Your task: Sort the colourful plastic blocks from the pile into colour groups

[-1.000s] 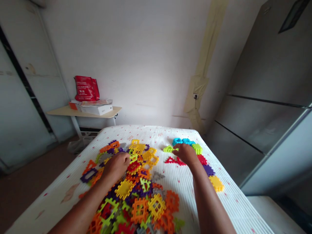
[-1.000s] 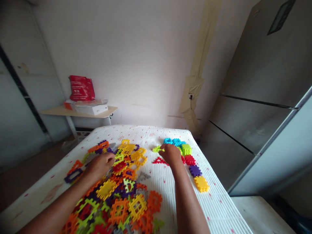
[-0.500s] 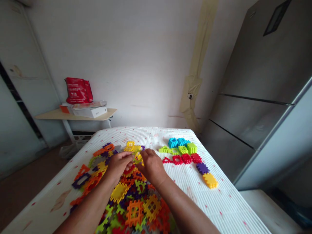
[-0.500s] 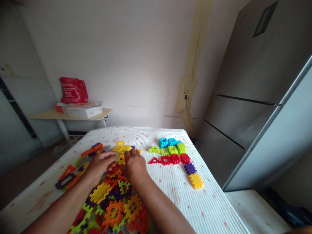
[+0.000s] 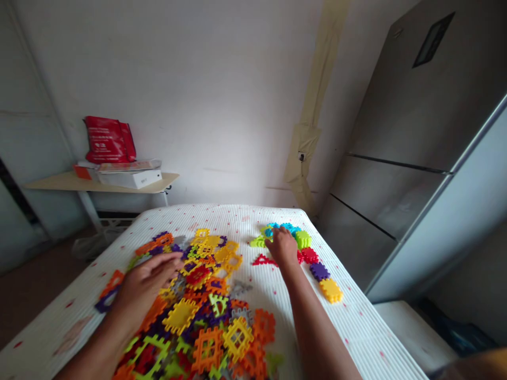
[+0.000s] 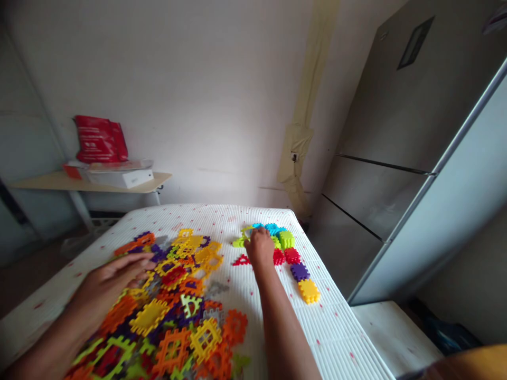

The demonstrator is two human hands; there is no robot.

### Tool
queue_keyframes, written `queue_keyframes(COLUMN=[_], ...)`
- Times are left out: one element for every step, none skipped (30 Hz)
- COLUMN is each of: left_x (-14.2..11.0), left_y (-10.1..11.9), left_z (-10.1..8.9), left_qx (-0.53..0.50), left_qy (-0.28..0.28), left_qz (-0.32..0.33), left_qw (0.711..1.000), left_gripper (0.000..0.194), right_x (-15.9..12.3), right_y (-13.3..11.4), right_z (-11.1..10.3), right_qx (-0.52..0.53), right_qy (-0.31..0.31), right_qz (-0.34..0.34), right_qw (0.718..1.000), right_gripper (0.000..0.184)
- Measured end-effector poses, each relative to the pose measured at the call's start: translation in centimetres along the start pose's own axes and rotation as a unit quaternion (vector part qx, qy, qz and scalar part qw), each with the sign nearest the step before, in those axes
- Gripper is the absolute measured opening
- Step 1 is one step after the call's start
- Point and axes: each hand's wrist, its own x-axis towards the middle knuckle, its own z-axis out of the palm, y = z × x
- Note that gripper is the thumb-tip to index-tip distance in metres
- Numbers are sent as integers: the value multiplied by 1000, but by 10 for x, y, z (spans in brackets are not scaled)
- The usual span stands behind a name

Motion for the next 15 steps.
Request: queue_keyframes(left_x=[-3, -5, -7, -8, -9, -10, -11, -12, -14, -16, -18, -19, -20, -21, -20], left_y=[-3, -7, -14, -21, -30, -38, -46, -52, -57, -59, -61, -61, -61, -61, -62], left_z=[-12, -24, -36, -47, -57, -65, -71, -75, -77, -77, -76, -75, -73, -72, -71], left_qx=[18, 35, 45, 53, 48, 40, 30, 23, 13, 3, -7, -14, -19, -21, -20], left_qy=[25, 51, 71, 87, 103, 127, 127, 131, 135, 139, 145, 147, 148, 148, 150], left_qz=[0, -3, -4, -2, 1, 11, 19, 21, 20, 16, 10, 4, 3, 4, 9], left_qw=[1000, 998, 996, 995, 993, 991, 991, 991, 991, 990, 989, 989, 989, 989, 989], left_gripper=[50, 49, 47, 46, 43, 40, 37, 34, 32, 31, 31, 31, 32, 31, 31], right_x=[4, 6, 8, 8, 7, 6, 4, 3, 2, 1, 0, 0, -1, -1, -1], right_y=[12, 21, 28, 32, 34, 35, 34, 33, 31, 30, 29, 28, 27, 27, 26], right_z=[4, 8, 13, 18, 22, 26, 30, 33, 35, 37, 38, 39, 39, 39, 39], right_qx=[-14, -23, -29, -33, -36, -39, -43, -47, -51, -55, -59, -62, -64, -66, -66], right_qy=[-6, -14, -25, -35, -42, -44, -44, -40, -37, -33, -29, -27, -24, -23, -23], right_qz=[27, 47, 61, 70, 73, 72, 69, 65, 61, 59, 57, 56, 55, 55, 54], right_qw=[1000, 999, 997, 996, 996, 996, 996, 996, 996, 996, 996, 996, 996, 996, 996], right_gripper=[26, 26, 26, 27, 27, 27, 26, 26, 26, 26, 26, 26, 26, 26, 26])
